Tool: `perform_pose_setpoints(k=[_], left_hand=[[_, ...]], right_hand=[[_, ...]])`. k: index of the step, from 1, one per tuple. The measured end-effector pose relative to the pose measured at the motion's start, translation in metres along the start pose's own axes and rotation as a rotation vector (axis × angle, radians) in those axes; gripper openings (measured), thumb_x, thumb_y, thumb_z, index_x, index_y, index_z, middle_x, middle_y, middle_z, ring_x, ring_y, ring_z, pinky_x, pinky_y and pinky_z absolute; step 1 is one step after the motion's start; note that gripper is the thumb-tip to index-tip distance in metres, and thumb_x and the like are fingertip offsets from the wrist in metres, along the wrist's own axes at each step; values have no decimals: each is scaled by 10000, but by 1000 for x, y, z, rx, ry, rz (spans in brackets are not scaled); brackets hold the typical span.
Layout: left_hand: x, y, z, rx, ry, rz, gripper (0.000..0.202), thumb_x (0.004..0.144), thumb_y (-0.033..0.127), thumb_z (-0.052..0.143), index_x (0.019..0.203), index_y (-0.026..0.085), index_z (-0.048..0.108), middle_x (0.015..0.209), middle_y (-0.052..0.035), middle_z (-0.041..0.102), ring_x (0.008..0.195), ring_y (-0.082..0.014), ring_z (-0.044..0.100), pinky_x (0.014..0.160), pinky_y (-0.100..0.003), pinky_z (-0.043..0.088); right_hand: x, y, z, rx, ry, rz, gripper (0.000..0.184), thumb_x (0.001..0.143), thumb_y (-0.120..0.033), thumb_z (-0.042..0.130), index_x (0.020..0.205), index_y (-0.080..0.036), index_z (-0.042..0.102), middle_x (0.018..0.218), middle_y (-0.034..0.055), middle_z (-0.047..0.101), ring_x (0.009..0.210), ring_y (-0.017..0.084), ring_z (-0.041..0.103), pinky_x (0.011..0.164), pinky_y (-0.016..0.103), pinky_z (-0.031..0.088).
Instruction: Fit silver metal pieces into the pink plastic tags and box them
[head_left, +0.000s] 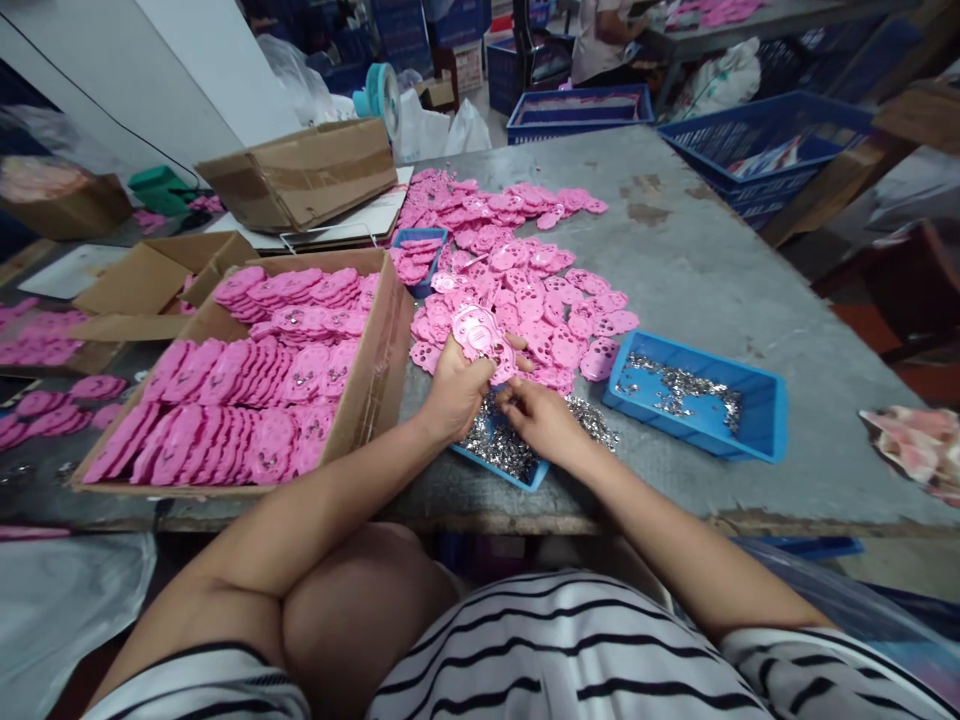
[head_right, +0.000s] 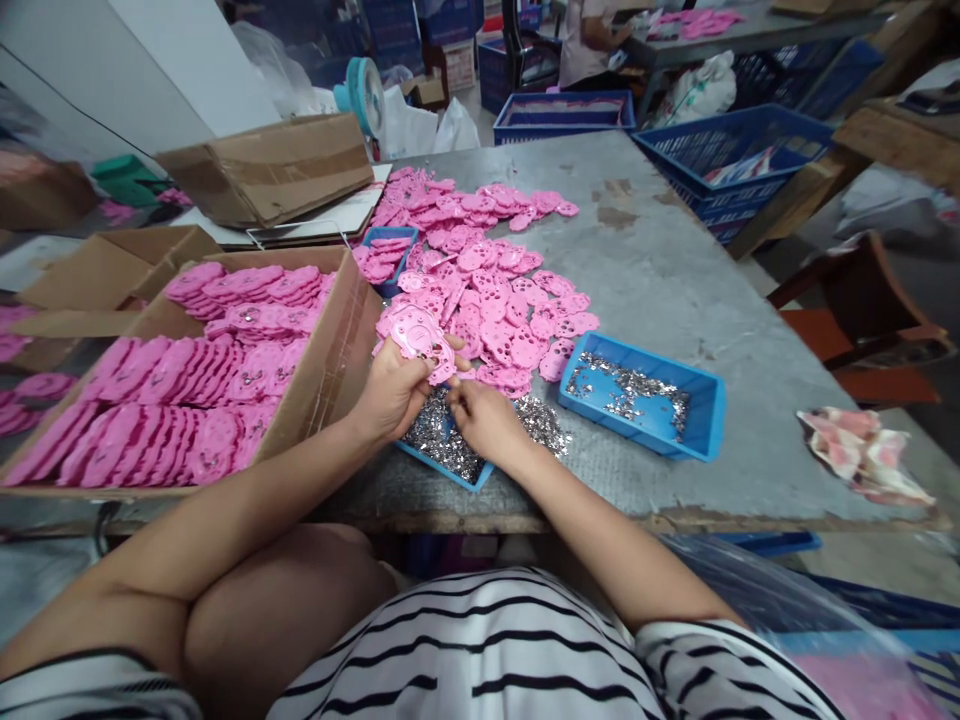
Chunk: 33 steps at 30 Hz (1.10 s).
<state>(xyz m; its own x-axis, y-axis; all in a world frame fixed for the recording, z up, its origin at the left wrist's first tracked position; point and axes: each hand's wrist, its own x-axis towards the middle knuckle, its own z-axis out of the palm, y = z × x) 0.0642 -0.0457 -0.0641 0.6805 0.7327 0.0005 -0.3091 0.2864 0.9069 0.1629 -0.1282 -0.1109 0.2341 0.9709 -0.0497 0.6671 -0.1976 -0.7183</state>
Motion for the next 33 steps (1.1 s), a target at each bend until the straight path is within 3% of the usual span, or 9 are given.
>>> perform_pose_setpoints(k=[3,5,12,17,19,22,26,29,33], left_hand=[[1,2,0,9,48,6,385,613,143,591,963,197,441,880,-32,692,795,-192,708,707,-320,567],[1,3,0,9,59,3,385,601,146,589,953,196,442,873,-31,692,787,-194,711,689,-313,569],[2,6,3,17,97,11,420,560,141,580,953,204,447,894,-24,692,801,-198,709,680,-313,579],[3,6,3,22,137,28,503,560,120,546,1044,211,449,838,-7,673,770,-189,702,673,-308,572],[4,6,2,20,156,33,529,555,114,545,1066,214,451,812,4,667,744,-181,696,650,-292,561],[6,3,-2,40,187,29,529,551,111,557,1061,210,461,788,12,655,673,-160,674,568,-250,520],[6,-5,-7,108,222,-15,417,557,116,627,937,188,471,767,2,646,568,-132,629,458,-216,441],[5,-9,-9,173,157,-105,378,581,155,706,880,174,476,729,-6,639,530,-130,609,423,-218,411],[2,-11,-8,210,84,-121,391,595,184,748,890,167,491,735,-10,645,517,-122,597,429,-225,410]], right_hand=[[1,-17,-4,-495,-273,20,291,877,-95,459,1083,-147,658,1145,162,682,970,255,688,783,338,515],[2,-24,-2,-665,-380,19,348,899,-63,395,1112,-120,664,1123,191,686,977,274,703,753,336,526],[1,-16,5,-681,-336,-22,336,916,-72,393,1089,-123,676,1044,180,720,964,273,714,744,320,526],[0,-6,5,-473,-244,-24,228,915,-158,483,956,-171,706,1031,123,736,913,235,704,746,293,499],[0,1,5,-235,-116,-7,163,875,-155,543,883,-176,705,956,94,745,861,201,689,747,284,491],[2,11,1,292,109,71,75,799,-225,630,784,-171,680,716,24,697,610,139,605,595,256,465],[5,18,-11,766,272,99,227,689,-398,704,755,-183,670,547,-50,577,417,82,402,428,225,349],[4,17,-19,775,319,59,232,674,-410,703,745,-191,677,546,-50,572,426,81,389,431,226,337],[1,15,-25,505,379,-44,136,770,-325,632,769,-205,695,656,-2,664,556,131,534,548,264,437]])
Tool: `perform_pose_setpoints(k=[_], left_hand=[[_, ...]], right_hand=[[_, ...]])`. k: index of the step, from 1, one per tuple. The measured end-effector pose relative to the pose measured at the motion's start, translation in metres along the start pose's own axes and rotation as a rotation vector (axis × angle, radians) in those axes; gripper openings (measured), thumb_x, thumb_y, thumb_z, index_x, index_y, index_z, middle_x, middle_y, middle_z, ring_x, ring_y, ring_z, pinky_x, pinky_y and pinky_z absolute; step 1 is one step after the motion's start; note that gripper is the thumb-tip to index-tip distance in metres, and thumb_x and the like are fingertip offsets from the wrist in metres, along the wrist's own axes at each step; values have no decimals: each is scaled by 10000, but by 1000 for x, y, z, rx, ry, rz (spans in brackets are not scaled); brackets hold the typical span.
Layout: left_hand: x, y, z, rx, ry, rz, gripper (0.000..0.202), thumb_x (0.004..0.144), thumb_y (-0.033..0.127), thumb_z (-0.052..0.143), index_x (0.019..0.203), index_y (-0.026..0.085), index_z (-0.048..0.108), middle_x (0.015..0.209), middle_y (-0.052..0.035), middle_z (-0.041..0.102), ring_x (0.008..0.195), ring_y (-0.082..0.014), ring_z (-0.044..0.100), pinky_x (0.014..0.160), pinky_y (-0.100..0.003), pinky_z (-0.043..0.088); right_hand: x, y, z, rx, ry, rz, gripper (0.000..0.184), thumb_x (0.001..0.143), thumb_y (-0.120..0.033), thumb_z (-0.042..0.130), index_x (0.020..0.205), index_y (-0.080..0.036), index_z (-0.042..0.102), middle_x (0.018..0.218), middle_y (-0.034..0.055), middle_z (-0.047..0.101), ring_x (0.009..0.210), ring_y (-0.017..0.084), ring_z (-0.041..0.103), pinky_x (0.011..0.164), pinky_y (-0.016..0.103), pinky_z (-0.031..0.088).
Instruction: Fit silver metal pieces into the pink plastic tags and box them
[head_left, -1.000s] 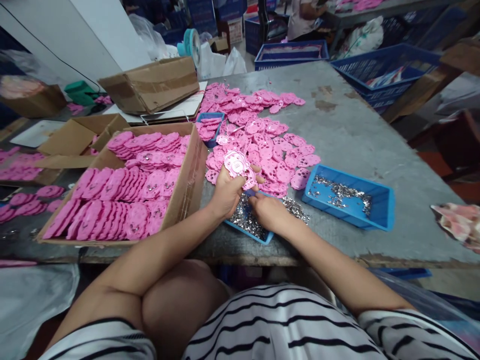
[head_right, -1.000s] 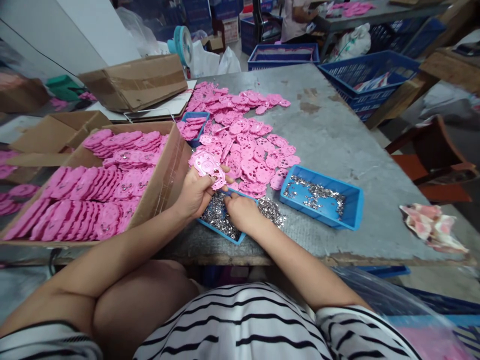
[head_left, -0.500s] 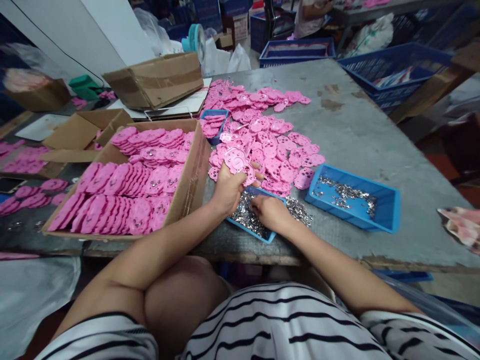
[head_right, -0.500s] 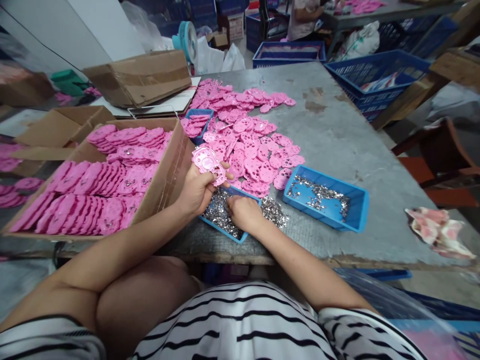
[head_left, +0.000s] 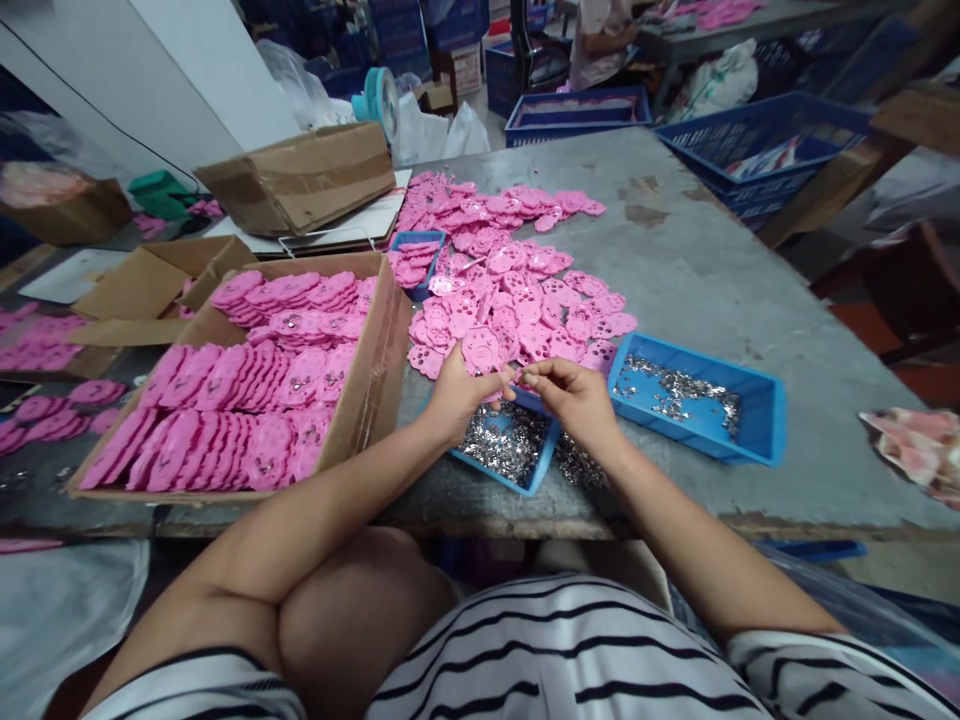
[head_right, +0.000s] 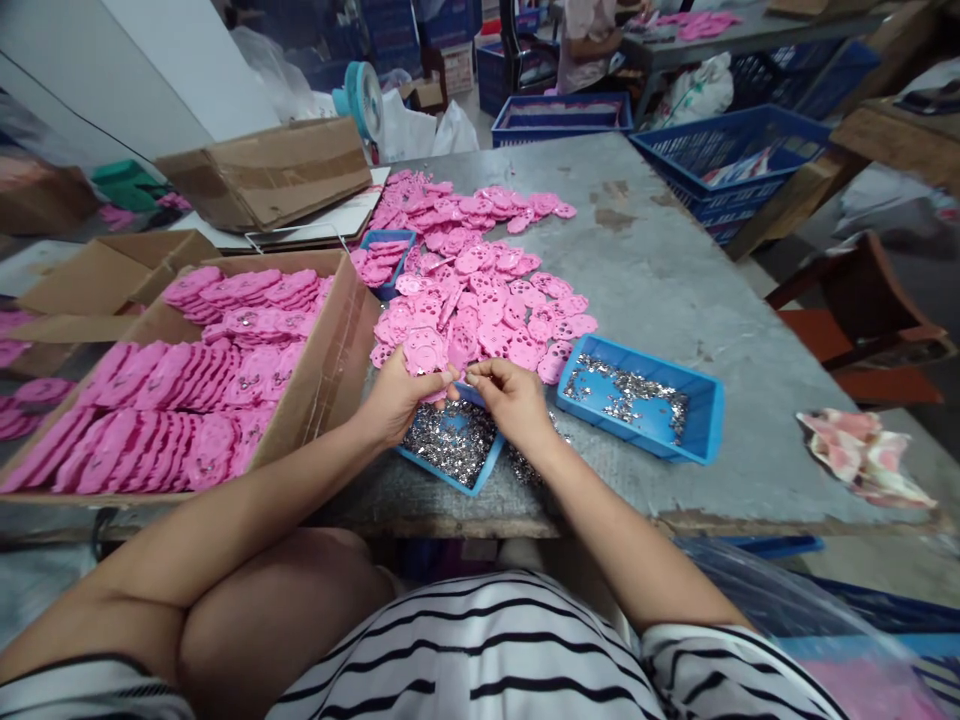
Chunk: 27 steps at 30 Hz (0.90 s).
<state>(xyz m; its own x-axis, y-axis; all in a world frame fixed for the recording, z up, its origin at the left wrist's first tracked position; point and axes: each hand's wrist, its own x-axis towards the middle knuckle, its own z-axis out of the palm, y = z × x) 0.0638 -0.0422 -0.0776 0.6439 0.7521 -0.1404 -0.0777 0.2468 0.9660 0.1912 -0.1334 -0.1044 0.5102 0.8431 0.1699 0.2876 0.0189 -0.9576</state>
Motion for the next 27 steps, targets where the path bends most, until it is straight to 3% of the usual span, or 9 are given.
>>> perform_pose_setpoints(k=[4,8,11,19,27], left_hand=[[-1,0,1,18,11,17,402,578,184,750,882,170,488,752,-4,659,522,-117,604,434,-221,425],[-1,-1,2,11,2,-23,419,560,169,746,886,172,482,684,22,637,509,-120,609,427,-215,432],[-3,0,2,-25,-8,-45,428,557,169,747,889,171,478,670,22,639,510,-123,615,416,-208,430],[-5,3,4,-55,-29,-30,488,546,239,836,874,176,480,639,26,624,487,-117,605,408,-207,442],[-3,0,2,-31,28,-30,480,542,225,805,889,180,476,653,28,622,479,-113,594,377,-192,400]], right_hand=[[-3,-9,-4,-395,-62,-180,169,871,-223,552,872,-209,721,852,64,731,790,194,650,733,312,494],[-7,-15,0,-632,-143,-225,269,916,-183,497,1062,-195,722,999,109,724,910,224,663,785,333,506],[-7,-13,4,-578,-117,-237,277,912,-184,518,1087,-208,731,1031,101,711,925,215,656,804,341,514],[1,3,7,-90,-38,-139,222,871,-189,588,958,-267,777,877,42,680,893,183,631,842,361,517],[-5,-2,11,-235,-29,-219,266,865,-152,546,966,-257,768,877,49,656,842,180,617,777,339,510]])
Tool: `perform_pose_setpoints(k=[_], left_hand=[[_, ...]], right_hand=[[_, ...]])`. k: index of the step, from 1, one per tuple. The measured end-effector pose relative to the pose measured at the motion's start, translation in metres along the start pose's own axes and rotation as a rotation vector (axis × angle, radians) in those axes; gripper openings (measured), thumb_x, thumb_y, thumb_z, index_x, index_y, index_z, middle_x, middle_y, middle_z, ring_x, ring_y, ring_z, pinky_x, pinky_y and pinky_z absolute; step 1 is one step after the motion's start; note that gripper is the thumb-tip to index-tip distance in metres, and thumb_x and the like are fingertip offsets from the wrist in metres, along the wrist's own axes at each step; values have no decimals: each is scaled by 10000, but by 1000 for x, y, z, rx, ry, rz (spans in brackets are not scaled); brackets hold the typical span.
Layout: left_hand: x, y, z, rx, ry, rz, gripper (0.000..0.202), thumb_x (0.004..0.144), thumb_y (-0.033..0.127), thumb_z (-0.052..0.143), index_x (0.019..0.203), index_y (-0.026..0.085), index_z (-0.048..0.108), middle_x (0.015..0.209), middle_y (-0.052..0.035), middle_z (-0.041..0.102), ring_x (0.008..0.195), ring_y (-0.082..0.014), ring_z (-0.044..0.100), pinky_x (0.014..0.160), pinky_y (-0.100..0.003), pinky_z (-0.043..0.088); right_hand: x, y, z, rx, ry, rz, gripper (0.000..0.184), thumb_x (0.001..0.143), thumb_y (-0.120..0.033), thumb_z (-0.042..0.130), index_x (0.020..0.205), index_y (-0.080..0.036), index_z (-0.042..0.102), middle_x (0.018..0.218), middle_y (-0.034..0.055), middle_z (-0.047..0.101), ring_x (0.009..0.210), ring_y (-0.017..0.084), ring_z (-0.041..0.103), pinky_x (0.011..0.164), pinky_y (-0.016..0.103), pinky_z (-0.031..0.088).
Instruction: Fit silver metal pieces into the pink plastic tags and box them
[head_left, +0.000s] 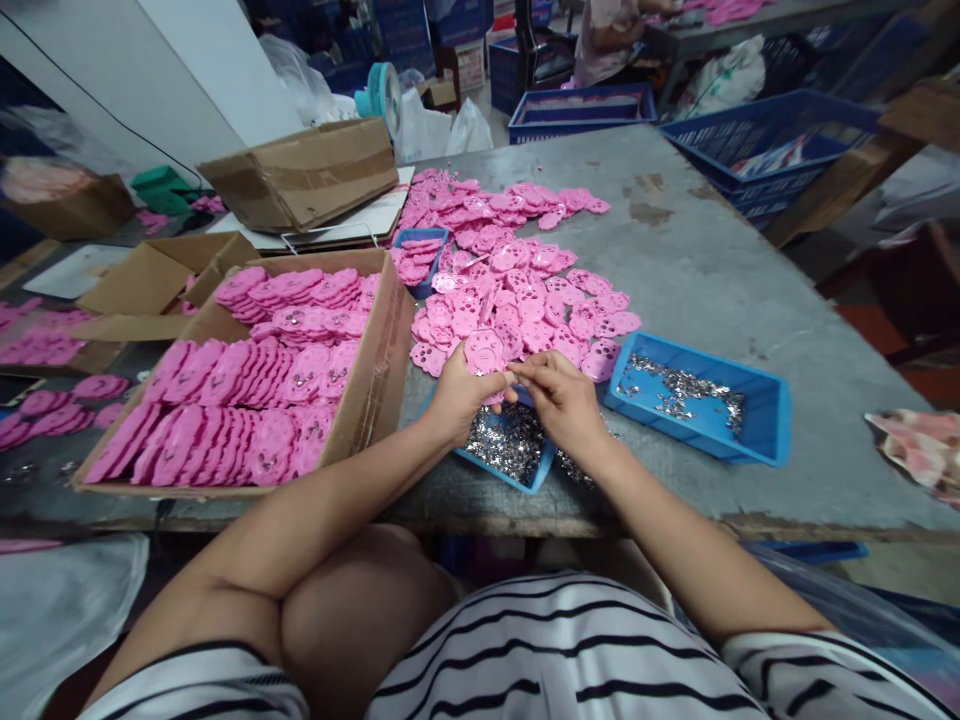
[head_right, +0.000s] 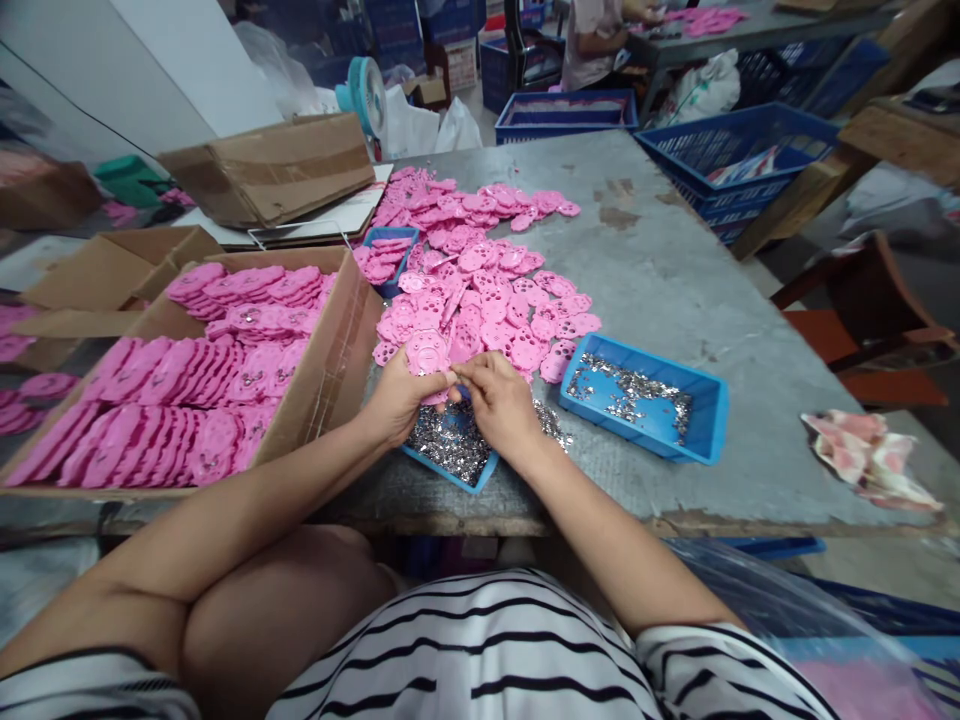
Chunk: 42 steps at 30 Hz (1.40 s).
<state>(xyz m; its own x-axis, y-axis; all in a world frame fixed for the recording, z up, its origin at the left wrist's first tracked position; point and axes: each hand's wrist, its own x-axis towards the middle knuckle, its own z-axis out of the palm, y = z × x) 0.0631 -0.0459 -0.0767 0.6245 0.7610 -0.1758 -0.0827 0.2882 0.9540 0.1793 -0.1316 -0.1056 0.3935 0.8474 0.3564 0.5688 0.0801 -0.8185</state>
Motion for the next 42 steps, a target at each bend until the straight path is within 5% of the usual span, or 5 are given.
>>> perform_pose_setpoints(k=[8,14,20,27,42], left_hand=[[1,2,3,40,59,27,447,530,190,777,866,181,483,640,35,614,456,-103,568,362,-185,360],[1,0,2,70,53,32,438,542,192,773,865,185,478,630,39,603,465,-107,568,375,-192,364],[0,3,2,-121,-126,-4,361,673,359,682,904,198,455,698,6,625,486,-144,614,371,-216,390],[2,4,2,-187,-205,-65,403,789,496,583,1037,189,502,706,-20,644,593,-185,677,412,-231,442],[1,4,4,-205,-224,-111,387,892,429,450,1149,145,502,737,-36,661,613,-166,659,450,-219,480]], right_hand=[[3,-2,2,172,71,209,100,796,-268,607,754,-199,665,685,2,636,624,140,538,615,275,439],[6,0,6,362,60,310,201,701,-379,689,699,-193,614,623,-23,579,545,108,456,533,250,366],[8,-4,-1,517,33,323,189,743,-386,668,706,-213,602,660,-11,577,591,129,514,592,298,462],[10,-9,-8,255,16,140,147,790,-277,667,659,-213,645,911,57,578,968,220,611,901,428,495],[10,-17,-6,129,-37,143,196,830,-238,641,646,-182,606,990,79,556,900,212,587,825,427,521]])
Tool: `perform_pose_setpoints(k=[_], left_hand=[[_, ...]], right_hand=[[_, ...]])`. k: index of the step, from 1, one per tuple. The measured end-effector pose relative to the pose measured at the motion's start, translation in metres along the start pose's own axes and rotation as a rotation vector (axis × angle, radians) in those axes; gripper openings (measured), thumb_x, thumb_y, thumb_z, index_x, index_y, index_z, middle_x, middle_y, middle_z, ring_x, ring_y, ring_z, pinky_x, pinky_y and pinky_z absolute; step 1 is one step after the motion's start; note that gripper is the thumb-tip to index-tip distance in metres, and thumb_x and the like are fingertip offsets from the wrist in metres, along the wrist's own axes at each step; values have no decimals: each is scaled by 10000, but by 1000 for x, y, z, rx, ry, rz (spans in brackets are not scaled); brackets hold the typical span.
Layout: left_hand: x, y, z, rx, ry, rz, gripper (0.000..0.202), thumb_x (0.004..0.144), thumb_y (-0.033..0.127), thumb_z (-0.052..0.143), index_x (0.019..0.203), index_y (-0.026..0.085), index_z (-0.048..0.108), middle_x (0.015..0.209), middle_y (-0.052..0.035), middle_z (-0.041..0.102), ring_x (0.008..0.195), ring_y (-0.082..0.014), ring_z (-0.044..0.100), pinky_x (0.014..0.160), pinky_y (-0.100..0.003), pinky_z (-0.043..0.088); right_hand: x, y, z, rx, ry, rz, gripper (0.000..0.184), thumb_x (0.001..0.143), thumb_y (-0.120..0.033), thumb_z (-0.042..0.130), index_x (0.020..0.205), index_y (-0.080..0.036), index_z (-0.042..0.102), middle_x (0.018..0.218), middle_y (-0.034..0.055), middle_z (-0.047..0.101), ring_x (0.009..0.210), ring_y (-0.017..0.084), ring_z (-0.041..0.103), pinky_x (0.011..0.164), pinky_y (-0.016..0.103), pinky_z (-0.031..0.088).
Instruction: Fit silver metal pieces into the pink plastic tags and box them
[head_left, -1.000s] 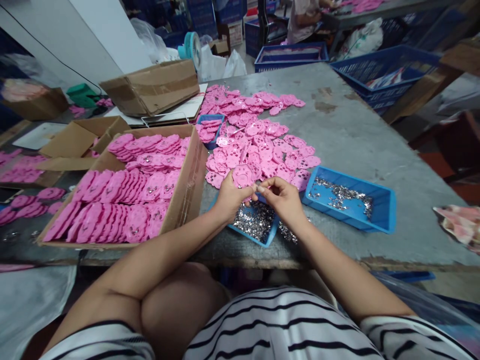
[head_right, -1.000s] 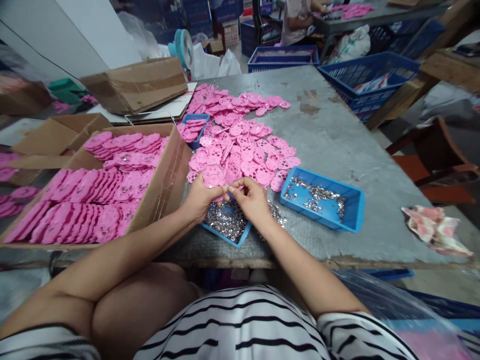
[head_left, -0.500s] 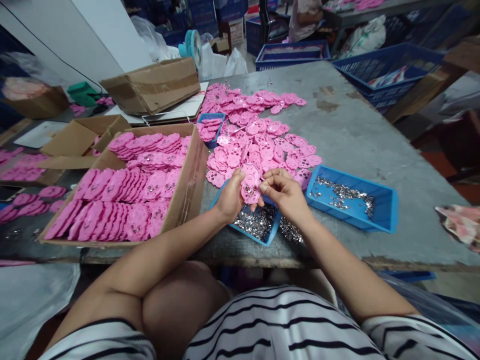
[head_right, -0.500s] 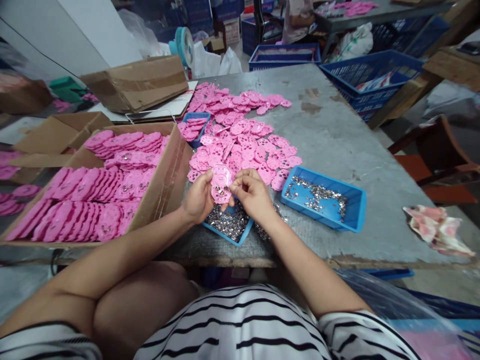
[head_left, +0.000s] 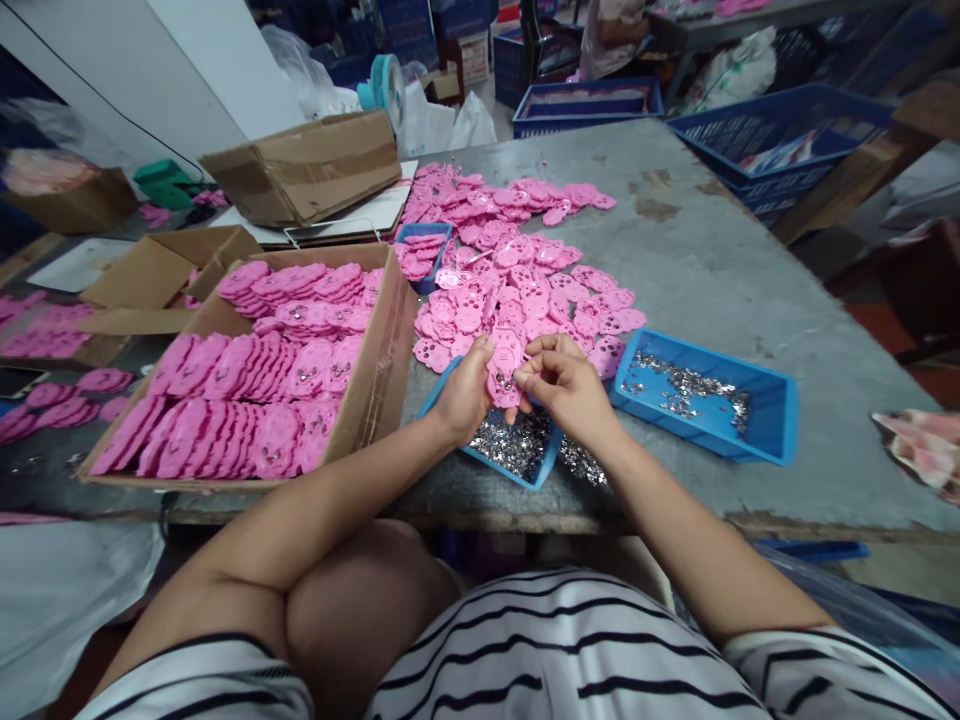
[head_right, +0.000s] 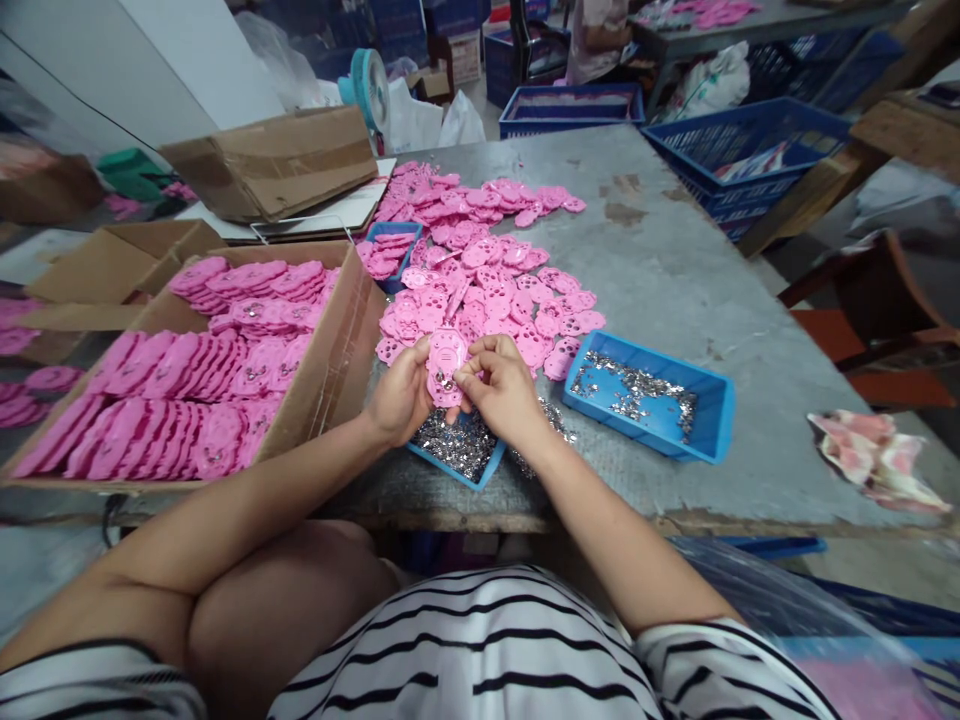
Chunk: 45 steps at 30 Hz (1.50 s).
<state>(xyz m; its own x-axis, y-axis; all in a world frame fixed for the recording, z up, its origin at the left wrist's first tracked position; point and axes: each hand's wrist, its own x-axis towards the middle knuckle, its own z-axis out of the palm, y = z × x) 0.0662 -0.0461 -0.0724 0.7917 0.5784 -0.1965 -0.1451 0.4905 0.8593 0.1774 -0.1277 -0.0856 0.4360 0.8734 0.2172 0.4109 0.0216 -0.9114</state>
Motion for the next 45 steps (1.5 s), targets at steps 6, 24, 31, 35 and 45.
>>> perform_pose_setpoints(k=[6,24,31,35,45], left_hand=[[-2,1,4,-69,39,0,336,916,291,379,1203,145,473,785,-41,677,637,-163,662,488,-232,511],[1,-6,6,206,94,58,441,613,131,586,1011,190,405,766,3,655,510,-118,601,441,-217,444],[9,5,25,47,183,65,378,642,28,660,957,161,498,809,39,526,585,-48,550,546,-181,479],[-2,39,34,7,169,68,634,704,47,670,1256,199,398,850,40,512,502,-62,571,461,-201,459],[-17,130,-60,488,590,212,700,615,-3,754,1176,198,387,772,39,549,436,-49,468,419,-188,290]], right_hand=[[0,2,3,-9,47,10,148,781,-214,644,651,-188,577,1010,76,553,872,199,584,789,392,515],[-23,42,0,66,156,11,219,821,-434,587,815,-216,609,725,9,652,623,157,558,597,299,455],[-28,82,3,-414,94,-481,213,920,-362,471,868,-229,629,804,68,702,822,258,667,697,374,503],[-26,83,4,-501,71,-630,218,960,-326,451,847,-215,600,741,45,684,669,209,635,596,321,459],[-20,80,-1,-534,46,-729,261,979,-351,431,816,-216,583,715,47,686,623,202,643,574,320,477]])
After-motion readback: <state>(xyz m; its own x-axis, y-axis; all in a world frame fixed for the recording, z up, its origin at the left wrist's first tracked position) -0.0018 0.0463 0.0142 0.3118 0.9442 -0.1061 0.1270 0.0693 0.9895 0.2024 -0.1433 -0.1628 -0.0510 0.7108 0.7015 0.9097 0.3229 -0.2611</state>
